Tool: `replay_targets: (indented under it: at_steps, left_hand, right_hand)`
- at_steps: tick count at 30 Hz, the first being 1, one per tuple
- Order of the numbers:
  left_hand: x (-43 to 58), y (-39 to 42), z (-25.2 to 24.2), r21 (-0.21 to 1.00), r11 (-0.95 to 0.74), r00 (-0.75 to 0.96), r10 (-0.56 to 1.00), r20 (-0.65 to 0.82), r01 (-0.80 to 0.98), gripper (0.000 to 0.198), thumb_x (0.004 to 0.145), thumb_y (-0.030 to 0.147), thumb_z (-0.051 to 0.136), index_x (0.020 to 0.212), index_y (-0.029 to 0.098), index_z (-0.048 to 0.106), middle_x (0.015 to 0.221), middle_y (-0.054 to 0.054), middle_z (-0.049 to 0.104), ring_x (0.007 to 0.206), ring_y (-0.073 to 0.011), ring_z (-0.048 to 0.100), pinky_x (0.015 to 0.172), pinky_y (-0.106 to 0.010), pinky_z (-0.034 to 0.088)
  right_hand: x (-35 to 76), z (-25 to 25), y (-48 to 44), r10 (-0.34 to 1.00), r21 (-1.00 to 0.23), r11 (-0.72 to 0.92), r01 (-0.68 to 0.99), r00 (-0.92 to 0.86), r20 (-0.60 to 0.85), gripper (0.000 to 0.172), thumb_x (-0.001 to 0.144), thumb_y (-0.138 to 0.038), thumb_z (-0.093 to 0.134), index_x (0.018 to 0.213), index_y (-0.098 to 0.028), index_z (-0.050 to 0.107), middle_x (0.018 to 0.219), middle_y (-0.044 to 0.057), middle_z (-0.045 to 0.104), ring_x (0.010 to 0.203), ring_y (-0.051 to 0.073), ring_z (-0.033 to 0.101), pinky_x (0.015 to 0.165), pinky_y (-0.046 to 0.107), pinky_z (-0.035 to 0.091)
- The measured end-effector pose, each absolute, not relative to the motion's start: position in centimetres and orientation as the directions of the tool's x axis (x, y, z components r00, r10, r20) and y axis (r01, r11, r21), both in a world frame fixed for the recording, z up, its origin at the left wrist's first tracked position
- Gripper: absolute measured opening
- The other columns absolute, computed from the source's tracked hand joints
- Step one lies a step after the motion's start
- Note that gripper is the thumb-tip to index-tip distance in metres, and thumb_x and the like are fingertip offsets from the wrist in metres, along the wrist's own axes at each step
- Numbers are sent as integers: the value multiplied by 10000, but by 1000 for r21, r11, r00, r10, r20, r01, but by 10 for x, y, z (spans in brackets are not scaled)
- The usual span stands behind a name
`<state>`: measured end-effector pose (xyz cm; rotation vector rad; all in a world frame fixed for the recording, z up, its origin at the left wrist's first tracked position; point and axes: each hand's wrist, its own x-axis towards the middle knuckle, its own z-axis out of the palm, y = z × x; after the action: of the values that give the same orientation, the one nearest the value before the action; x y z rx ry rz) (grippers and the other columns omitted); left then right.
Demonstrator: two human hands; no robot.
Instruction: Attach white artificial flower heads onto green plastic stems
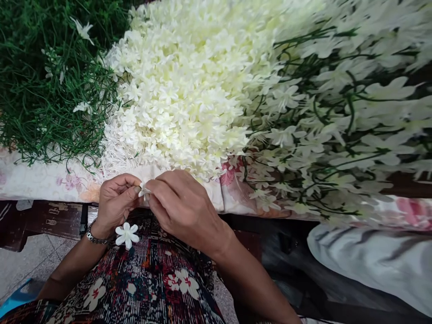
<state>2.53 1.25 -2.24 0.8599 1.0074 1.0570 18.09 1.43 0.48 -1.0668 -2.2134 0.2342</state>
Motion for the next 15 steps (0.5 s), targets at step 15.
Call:
replay_targets:
  at_steps: [15]
  left_hand:
    - [29, 12, -22, 989, 140, 159, 978, -132, -43, 70, 710, 157, 522, 649, 128, 540, 461, 63, 427, 369, -12, 333, 364, -129, 293]
  right_hand:
    - [178, -10, 18, 753, -458, 656, 600, -475, 456, 76, 759, -86, 449, 771, -147, 492, 658, 36, 531, 640, 115, 491, 590, 244, 433]
